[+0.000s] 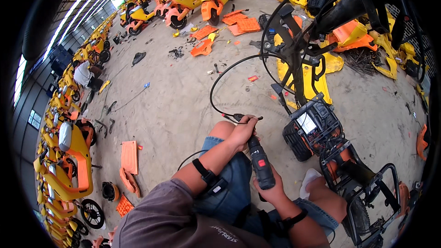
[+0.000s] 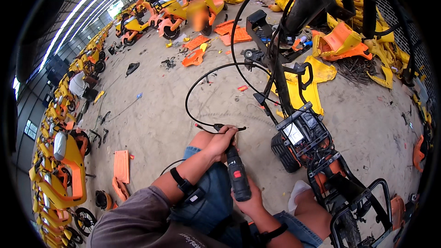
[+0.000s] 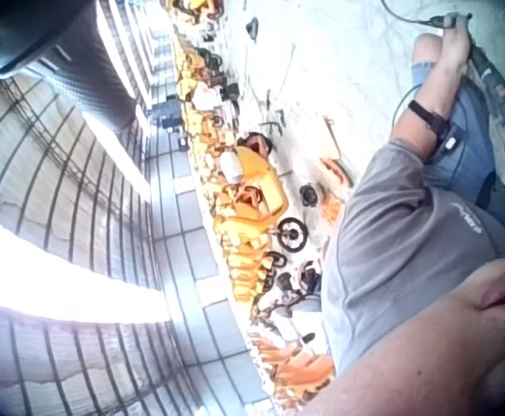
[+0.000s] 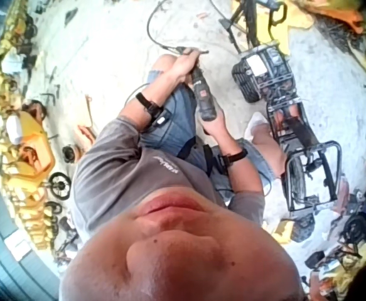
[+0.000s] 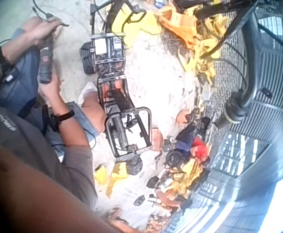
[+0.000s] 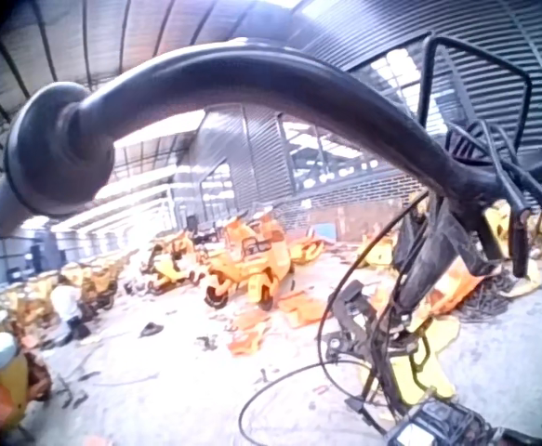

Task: The person manipulates a small black plastic component with wires, fitting pieces together by hand and securing them with a drill while sitting in a large service bay containing several scooters.

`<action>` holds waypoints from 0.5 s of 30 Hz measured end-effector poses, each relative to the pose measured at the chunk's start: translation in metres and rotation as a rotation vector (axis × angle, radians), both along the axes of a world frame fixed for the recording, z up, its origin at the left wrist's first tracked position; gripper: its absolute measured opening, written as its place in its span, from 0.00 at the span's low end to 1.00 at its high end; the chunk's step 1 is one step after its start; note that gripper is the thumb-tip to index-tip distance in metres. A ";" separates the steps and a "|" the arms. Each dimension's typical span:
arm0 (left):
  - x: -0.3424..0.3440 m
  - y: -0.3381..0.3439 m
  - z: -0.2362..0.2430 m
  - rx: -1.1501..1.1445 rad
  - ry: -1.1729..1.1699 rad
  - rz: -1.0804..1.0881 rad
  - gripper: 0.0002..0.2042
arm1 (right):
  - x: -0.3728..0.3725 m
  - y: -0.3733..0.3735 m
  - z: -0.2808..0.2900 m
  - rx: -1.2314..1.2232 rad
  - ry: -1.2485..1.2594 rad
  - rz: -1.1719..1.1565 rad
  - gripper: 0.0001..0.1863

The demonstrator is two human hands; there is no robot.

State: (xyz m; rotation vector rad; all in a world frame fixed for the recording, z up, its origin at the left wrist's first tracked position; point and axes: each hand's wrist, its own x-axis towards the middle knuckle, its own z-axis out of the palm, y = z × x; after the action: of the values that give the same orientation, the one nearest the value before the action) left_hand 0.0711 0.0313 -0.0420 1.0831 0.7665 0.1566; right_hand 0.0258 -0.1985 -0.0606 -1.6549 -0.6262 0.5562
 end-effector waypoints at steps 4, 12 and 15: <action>-0.006 -0.006 -0.002 0.025 -0.079 0.085 0.13 | -0.004 0.001 0.012 0.082 0.048 0.013 0.22; -0.015 -0.018 0.013 0.039 -0.170 0.072 0.20 | -0.008 -0.007 0.020 0.084 0.194 0.050 0.24; -0.014 -0.023 0.011 0.047 -0.159 0.108 0.22 | -0.012 -0.003 0.020 0.139 0.338 0.034 0.24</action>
State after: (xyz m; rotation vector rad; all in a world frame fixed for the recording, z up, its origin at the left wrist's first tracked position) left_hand 0.0570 0.0084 -0.0311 1.0603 0.6812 0.3494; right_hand 0.0135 -0.2019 -0.0406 -1.3810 -0.4338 0.7795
